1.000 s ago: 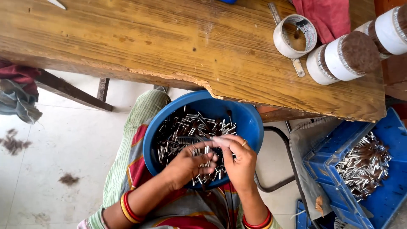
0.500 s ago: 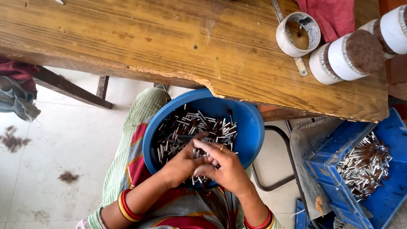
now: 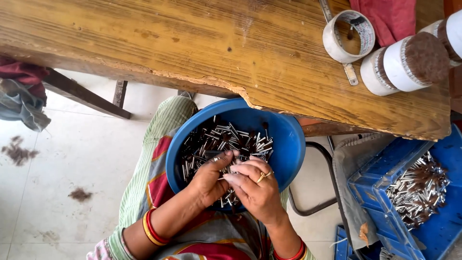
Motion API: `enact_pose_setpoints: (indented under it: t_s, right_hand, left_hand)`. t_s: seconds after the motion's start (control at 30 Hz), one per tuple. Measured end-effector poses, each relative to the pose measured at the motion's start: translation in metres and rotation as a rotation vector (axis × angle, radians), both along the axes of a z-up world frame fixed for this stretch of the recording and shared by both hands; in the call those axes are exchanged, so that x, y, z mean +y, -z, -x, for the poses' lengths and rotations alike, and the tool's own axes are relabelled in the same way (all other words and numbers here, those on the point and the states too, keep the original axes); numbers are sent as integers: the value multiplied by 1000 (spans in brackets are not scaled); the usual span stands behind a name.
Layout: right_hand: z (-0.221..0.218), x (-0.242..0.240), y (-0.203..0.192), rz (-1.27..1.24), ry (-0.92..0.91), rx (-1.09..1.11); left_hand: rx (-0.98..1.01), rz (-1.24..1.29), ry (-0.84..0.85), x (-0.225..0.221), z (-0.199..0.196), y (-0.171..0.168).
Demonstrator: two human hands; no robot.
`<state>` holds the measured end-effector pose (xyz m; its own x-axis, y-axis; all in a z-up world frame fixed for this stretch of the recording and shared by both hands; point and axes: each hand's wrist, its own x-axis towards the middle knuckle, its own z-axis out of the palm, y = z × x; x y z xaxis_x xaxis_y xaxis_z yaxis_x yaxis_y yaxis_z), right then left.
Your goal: The recorder is seen sorting small metal pins from a bowl and placing them into cylindrical containers on a manufacturing workbench.
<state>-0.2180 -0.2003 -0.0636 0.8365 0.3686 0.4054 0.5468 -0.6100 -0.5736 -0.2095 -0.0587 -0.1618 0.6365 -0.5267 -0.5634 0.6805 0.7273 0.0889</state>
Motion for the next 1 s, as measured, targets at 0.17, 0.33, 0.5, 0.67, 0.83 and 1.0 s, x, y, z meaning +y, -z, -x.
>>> enact_pose_setpoints:
  t_s: [0.17, 0.33, 0.5, 0.67, 0.83, 1.0]
  right_hand:
    - [-3, -3, 3, 245, -100, -91]
    - [-20, -25, 0, 210, -174, -89]
    - [-18, -19, 12, 16, -282, 189]
    - [-6, -10, 8, -83, -228, 482]
    - [1, 1, 3, -153, -43, 376]
    - [8, -15, 9, -215, 4, 326]
  left_hand:
    - [-7, -107, -82, 2, 0, -1]
    - [-123, -69, 65, 15, 0, -13]
    - [-284, -34, 147, 11, 2, -24]
    - [-288, -148, 238, 17, 5, -37]
    - [-1112, -791, 83, 5, 24, 25]
    - [-661, -379, 348, 13, 16, 1]
